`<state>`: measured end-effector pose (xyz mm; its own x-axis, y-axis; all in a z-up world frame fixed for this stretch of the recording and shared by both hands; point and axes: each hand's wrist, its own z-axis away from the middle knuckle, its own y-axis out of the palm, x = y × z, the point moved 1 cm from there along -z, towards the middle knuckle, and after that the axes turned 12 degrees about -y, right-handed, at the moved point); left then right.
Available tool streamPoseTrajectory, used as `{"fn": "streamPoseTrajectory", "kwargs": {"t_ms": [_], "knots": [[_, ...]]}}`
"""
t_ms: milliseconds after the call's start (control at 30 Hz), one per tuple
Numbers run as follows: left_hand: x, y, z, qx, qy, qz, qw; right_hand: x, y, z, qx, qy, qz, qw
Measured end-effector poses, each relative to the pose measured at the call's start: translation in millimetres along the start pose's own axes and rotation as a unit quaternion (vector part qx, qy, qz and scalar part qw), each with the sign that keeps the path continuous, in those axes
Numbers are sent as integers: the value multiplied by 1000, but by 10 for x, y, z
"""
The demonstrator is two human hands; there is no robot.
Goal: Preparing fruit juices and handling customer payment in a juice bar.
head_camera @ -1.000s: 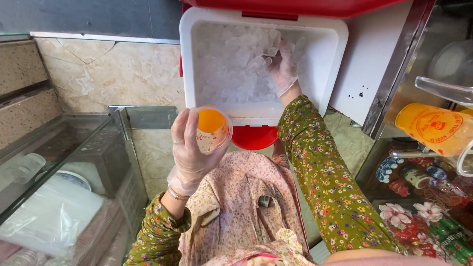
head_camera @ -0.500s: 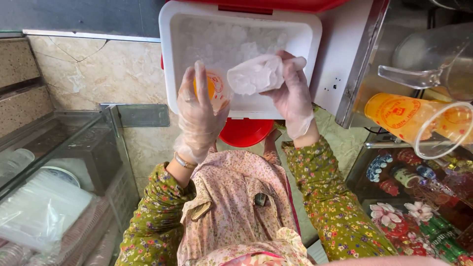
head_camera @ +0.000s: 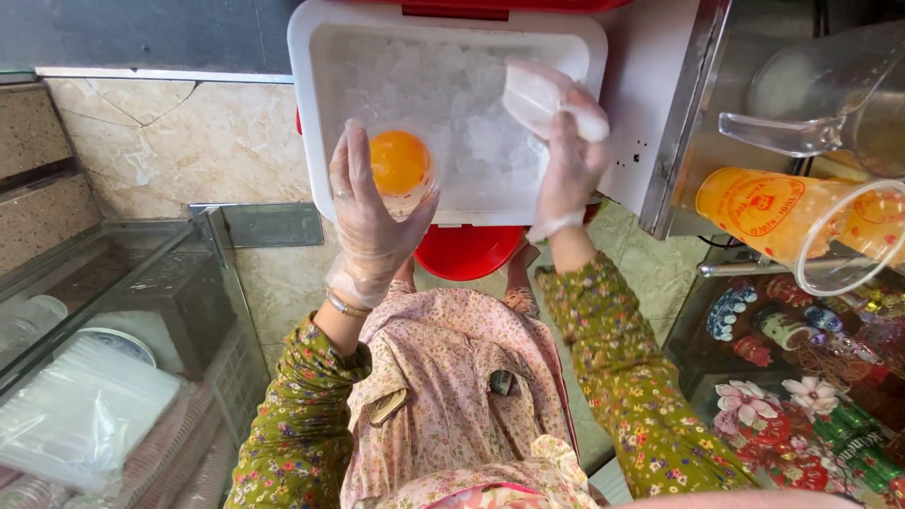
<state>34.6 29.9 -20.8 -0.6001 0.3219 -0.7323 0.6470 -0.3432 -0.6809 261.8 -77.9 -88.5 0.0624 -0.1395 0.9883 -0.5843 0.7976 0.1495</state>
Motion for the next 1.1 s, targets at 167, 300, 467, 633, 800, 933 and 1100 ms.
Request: {"fn": "streamPoseTrajectory", "kwargs": {"t_ms": [167,300,467,633,800,933,1100], "knots": [[128,-260,24,-3,-11,-11,1000,-1859,-157,-407,-51,-19,281,958],[282,-332,9,7,-15,-15,1000,-2304,-356,-577,-37,68,279,957],[288,-378,1,10,-28,12,999,-1724,-316,-495,43,265,180,946],[343,-364,-4,-12,-30,1,999,-1765,-131,-381,28,319,-46,946],[316,-289,137,-17,-48,-2,999,-1874,-188,-310,51,346,-153,924],[224,-342,141,-27,-39,-29,998,-1829,-250,-319,60,338,-144,928],[187,-380,152,-28,-36,-32,998,-1979,-226,-163,12,287,-168,943]]}}
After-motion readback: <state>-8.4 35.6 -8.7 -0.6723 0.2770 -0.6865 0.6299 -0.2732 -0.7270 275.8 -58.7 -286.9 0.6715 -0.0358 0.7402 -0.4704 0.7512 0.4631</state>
